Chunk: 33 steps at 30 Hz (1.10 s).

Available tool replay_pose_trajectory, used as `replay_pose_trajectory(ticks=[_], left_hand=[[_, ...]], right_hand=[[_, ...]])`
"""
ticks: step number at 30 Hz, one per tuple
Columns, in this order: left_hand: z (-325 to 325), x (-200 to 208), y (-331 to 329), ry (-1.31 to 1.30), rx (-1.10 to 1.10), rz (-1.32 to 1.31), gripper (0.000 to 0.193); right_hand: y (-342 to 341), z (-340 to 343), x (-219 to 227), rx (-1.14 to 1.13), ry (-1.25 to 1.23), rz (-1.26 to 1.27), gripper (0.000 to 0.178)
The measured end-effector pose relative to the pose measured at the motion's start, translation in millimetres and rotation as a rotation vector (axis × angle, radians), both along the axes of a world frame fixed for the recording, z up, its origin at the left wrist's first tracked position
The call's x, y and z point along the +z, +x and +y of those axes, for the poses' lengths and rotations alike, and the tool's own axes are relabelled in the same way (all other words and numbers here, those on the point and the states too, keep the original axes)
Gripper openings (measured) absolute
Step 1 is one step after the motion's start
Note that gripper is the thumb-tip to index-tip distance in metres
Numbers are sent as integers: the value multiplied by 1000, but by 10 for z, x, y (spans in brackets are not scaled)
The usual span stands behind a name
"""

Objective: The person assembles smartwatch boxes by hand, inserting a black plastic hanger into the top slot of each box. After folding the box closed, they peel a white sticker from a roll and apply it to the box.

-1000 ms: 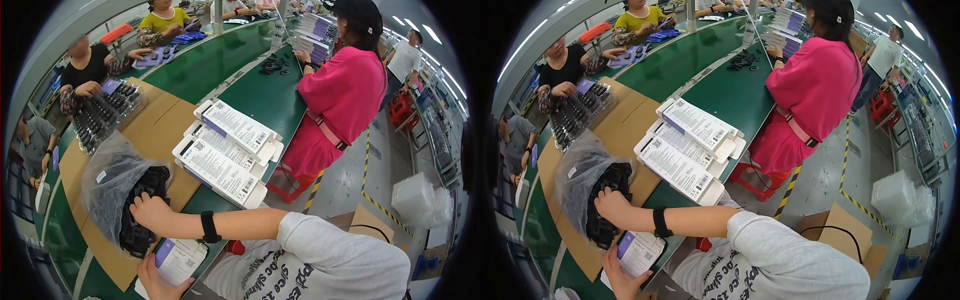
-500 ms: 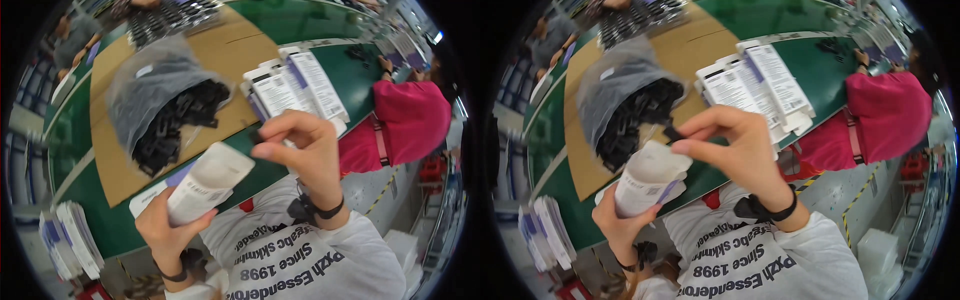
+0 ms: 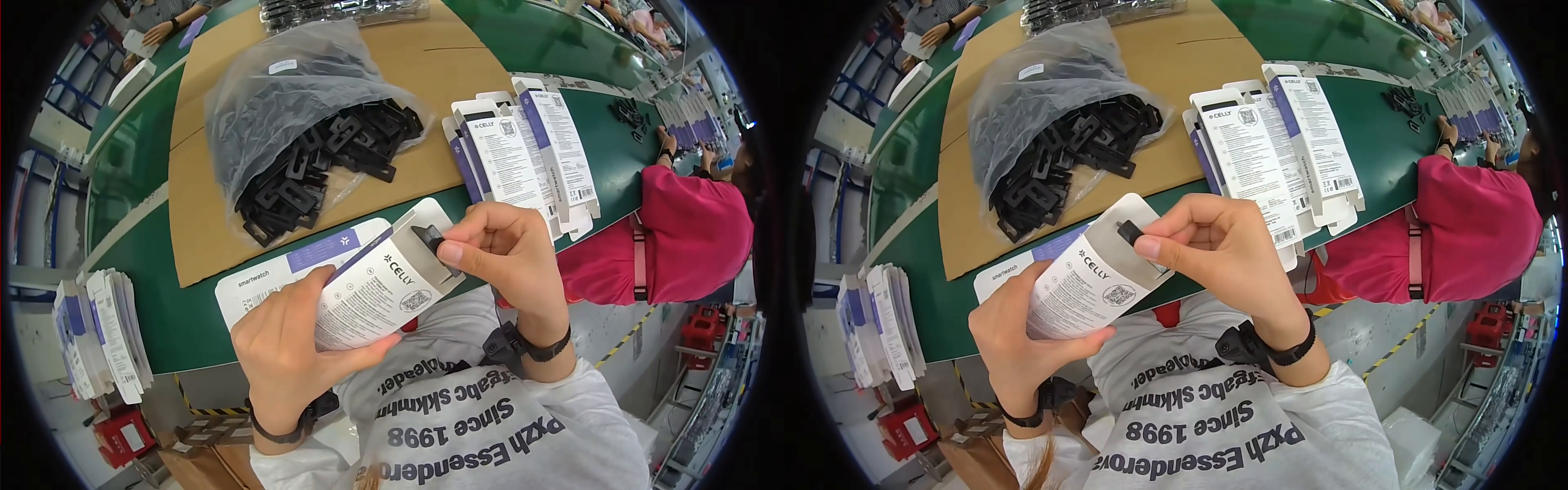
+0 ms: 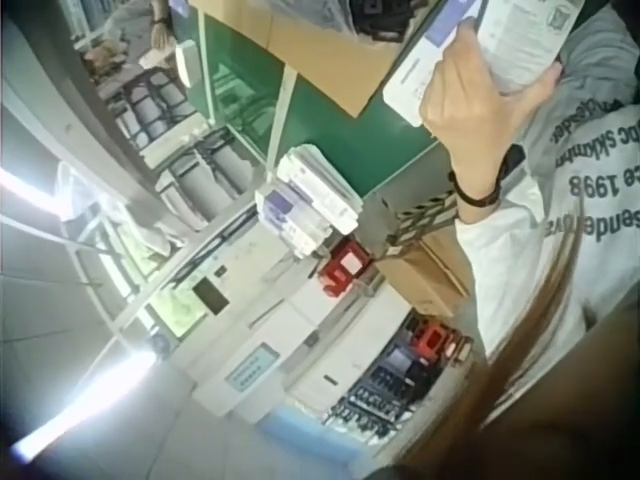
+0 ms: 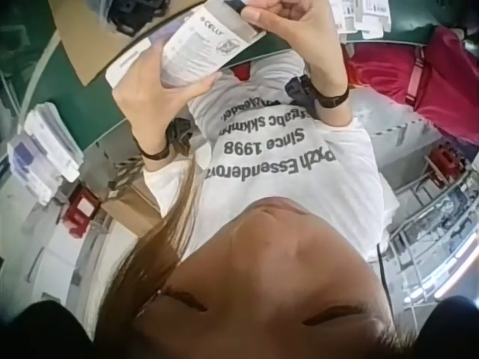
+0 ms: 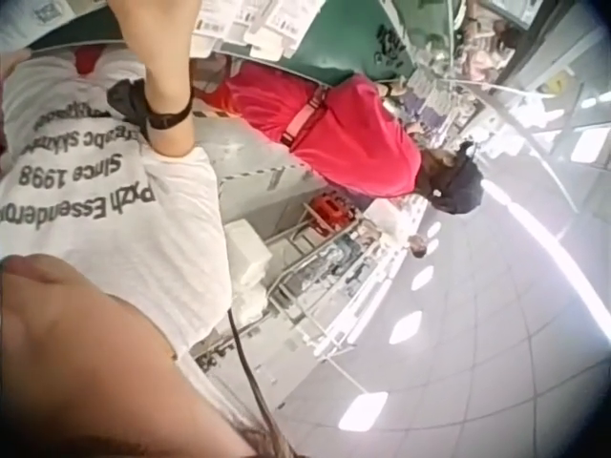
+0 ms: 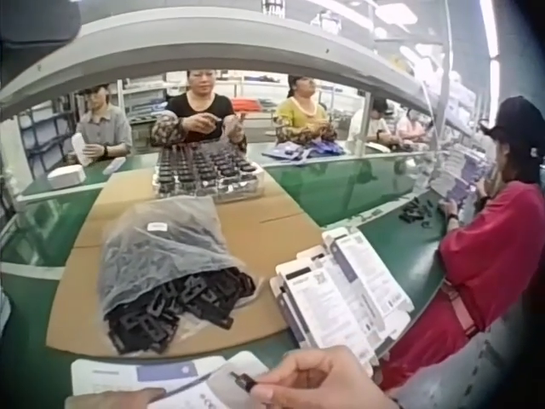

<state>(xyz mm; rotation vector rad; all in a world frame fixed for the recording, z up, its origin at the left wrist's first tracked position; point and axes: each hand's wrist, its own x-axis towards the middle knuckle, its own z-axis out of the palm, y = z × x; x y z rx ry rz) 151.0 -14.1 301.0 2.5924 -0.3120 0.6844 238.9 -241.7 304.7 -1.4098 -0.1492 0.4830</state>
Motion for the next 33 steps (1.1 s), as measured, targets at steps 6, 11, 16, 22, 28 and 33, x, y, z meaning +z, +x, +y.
replay_pose_trajectory(ticks=[6,11,16,22,28,33], left_hand=[[-72,-4,49,64,28,-17,73],[-98,54,-2,80,48,45,72],[-161,51,-1,52,7,38,74],[-212,31,-27,-19,69,160,79],[-164,-9,5,-30,94,180,82],[-201,8,-32,2,87,167,81]], right_hand=[[-83,112,-99,-111,-64,-151,9],[33,67,-82,37,-79,-91,71],[136,-61,-56,279,-100,-58,43],[82,-48,-143,265,-175,-258,38],[111,-6,-247,271,-265,-431,42],[92,-19,-152,275,-285,-407,42]])
